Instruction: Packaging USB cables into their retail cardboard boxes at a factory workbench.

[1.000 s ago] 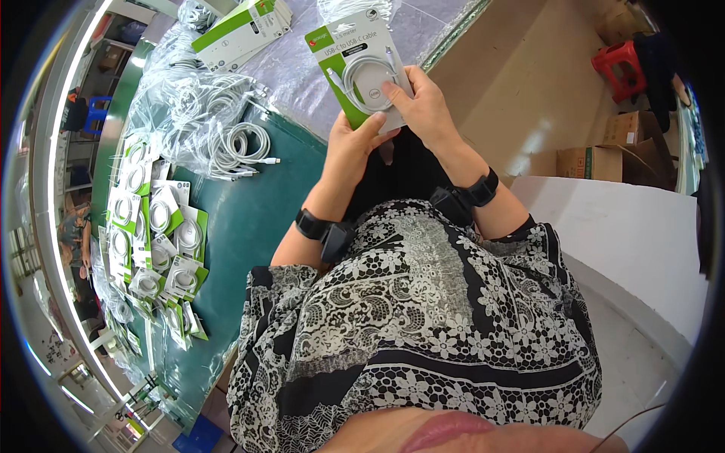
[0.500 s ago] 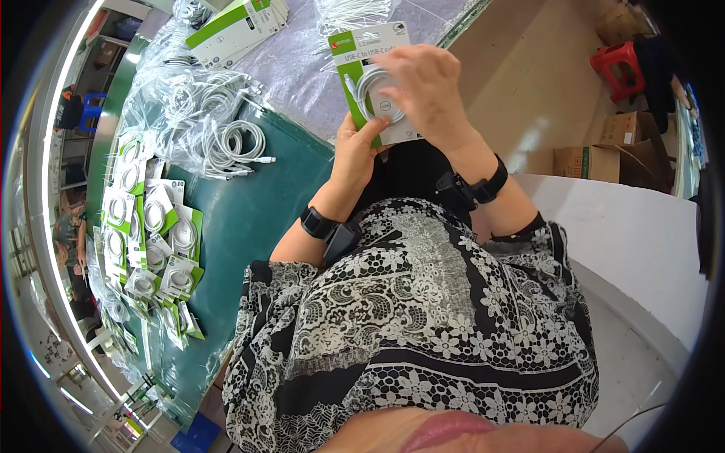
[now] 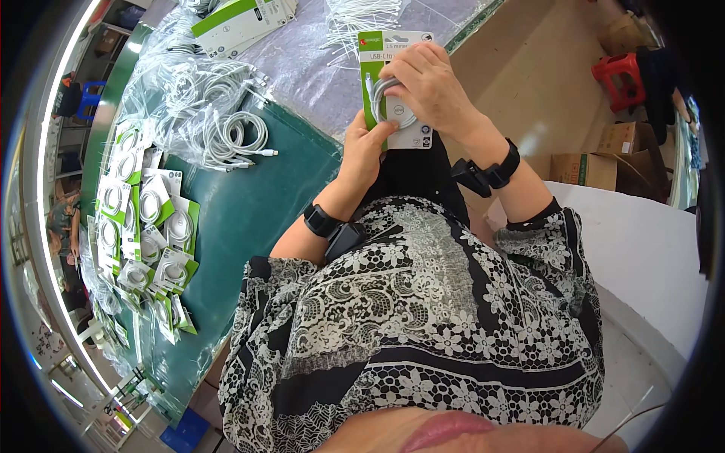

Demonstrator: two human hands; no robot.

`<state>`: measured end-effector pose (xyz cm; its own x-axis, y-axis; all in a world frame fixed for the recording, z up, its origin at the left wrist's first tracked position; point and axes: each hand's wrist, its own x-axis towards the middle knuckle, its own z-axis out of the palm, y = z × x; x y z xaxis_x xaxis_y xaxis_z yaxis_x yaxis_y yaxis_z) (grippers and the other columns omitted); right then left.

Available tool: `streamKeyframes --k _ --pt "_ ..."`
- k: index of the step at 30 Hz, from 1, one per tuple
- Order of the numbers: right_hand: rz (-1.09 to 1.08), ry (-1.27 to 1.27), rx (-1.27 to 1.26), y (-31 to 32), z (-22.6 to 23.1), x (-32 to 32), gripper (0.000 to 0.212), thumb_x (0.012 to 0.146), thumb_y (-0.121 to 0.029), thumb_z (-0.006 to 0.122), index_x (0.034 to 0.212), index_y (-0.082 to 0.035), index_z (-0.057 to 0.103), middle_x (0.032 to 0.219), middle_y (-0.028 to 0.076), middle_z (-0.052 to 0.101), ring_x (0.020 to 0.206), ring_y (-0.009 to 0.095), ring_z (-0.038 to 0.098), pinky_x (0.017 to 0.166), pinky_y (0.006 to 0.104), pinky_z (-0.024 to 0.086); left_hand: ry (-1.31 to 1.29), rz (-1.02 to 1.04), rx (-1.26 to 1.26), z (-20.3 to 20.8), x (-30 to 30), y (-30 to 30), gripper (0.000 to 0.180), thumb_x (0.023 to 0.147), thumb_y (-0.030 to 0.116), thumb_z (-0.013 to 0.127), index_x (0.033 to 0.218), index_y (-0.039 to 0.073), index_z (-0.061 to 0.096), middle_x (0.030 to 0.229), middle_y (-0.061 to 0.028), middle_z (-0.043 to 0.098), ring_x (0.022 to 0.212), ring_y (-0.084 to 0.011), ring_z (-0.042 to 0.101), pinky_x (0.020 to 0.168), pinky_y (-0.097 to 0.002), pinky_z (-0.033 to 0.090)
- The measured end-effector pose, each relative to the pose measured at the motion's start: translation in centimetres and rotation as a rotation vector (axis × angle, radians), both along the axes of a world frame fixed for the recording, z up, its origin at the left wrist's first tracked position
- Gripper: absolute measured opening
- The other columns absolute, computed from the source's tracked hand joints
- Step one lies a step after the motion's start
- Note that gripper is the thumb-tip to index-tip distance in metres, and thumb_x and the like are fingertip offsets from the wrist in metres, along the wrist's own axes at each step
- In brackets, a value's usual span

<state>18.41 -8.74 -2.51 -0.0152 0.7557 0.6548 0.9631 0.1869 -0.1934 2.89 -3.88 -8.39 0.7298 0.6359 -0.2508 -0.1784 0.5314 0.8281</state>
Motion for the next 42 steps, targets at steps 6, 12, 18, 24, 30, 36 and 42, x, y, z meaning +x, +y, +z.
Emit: streamKeyframes --k 6,12,18,24,30,36,42 --pt "-0.047 -0.018 -0.060 -0.5 0.2 -0.6 0.026 0.071 -0.021 0.075 0.093 -0.014 0.062 0.096 0.000 0.059 0.099 0.020 0.054 0.101 0.0444 0.032 0.046 -0.042 0.075 -0.4 0.2 0.5 0.029 0.083 0.005 0.059 0.112 0.001 0.054 0.086 -0.0028 0.061 0.064 -0.0075 0.056 0.050 -0.0194 0.041" --pt "-0.081 -0.058 -0.062 -0.5 -0.1 -0.8 0.025 0.070 -0.018 0.073 0.091 -0.013 0.062 0.095 -0.001 0.060 0.096 0.018 0.055 0.105 0.0460 0.030 0.047 -0.009 0.196 0.3 -0.1 0.0 0.030 0.084 0.006 0.059 0.113 0.001 0.055 0.085 -0.0005 0.061 0.069 -0.0054 0.056 0.055 -0.0198 0.041" --pt "-0.109 0.034 -0.015 -0.8 1.2 -0.4 0.023 0.077 -0.022 0.069 0.095 -0.010 0.061 0.097 0.003 0.061 0.095 0.019 0.057 0.102 0.0443 0.034 0.096 -0.085 0.198 0.1 -1.1 0.8 0.040 0.085 0.004 0.061 0.122 0.001 0.048 0.095 -0.0037 0.061 0.075 -0.0090 0.060 0.061 -0.0205 0.047" --pt "-0.206 1.079 0.116 -3.8 -2.6 4.7 0.024 0.091 -0.012 0.060 0.114 -0.006 0.058 0.106 0.006 0.064 0.092 0.013 0.060 0.086 0.0308 0.048 -0.104 -0.138 0.097 3.2 -2.3 2.2 0.065 0.084 -0.003 0.060 0.139 0.005 0.027 0.118 -0.0107 0.053 0.107 -0.0190 0.059 0.087 -0.0307 0.053" --pt "0.253 1.578 -0.287 -3.1 -8.1 -0.9 0.032 0.088 -0.007 0.065 0.119 -0.003 0.057 0.109 0.005 0.063 0.098 0.015 0.059 0.088 0.0302 0.050 -0.135 -0.223 -0.083 3.8 -2.6 1.3 0.058 0.084 -0.003 0.063 0.136 0.005 0.039 0.121 -0.0090 0.055 0.109 -0.0178 0.058 0.093 -0.0330 0.050" --pt "0.404 1.626 -0.293 -2.4 -8.2 -0.2 0.023 0.094 -0.018 0.057 0.112 -0.004 0.061 0.106 0.005 0.063 0.091 0.013 0.061 0.078 0.0272 0.054 -0.151 -0.217 -0.213 3.2 -3.2 1.0 0.049 0.084 -0.003 0.065 0.128 0.004 0.046 0.114 -0.0075 0.059 0.106 -0.0171 0.060 0.092 -0.0325 0.051" --pt "0.419 1.780 -0.193 -0.4 -6.4 -2.0 0.026 0.097 -0.020 0.052 0.114 -0.001 0.058 0.107 0.008 0.062 0.098 0.012 0.060 0.082 0.0263 0.052 -0.289 -0.128 -0.182 3.3 -3.0 1.7 0.040 0.085 -0.004 0.064 0.121 0.003 0.047 0.112 -0.0080 0.059 0.103 -0.0160 0.060 0.090 -0.0327 0.052"
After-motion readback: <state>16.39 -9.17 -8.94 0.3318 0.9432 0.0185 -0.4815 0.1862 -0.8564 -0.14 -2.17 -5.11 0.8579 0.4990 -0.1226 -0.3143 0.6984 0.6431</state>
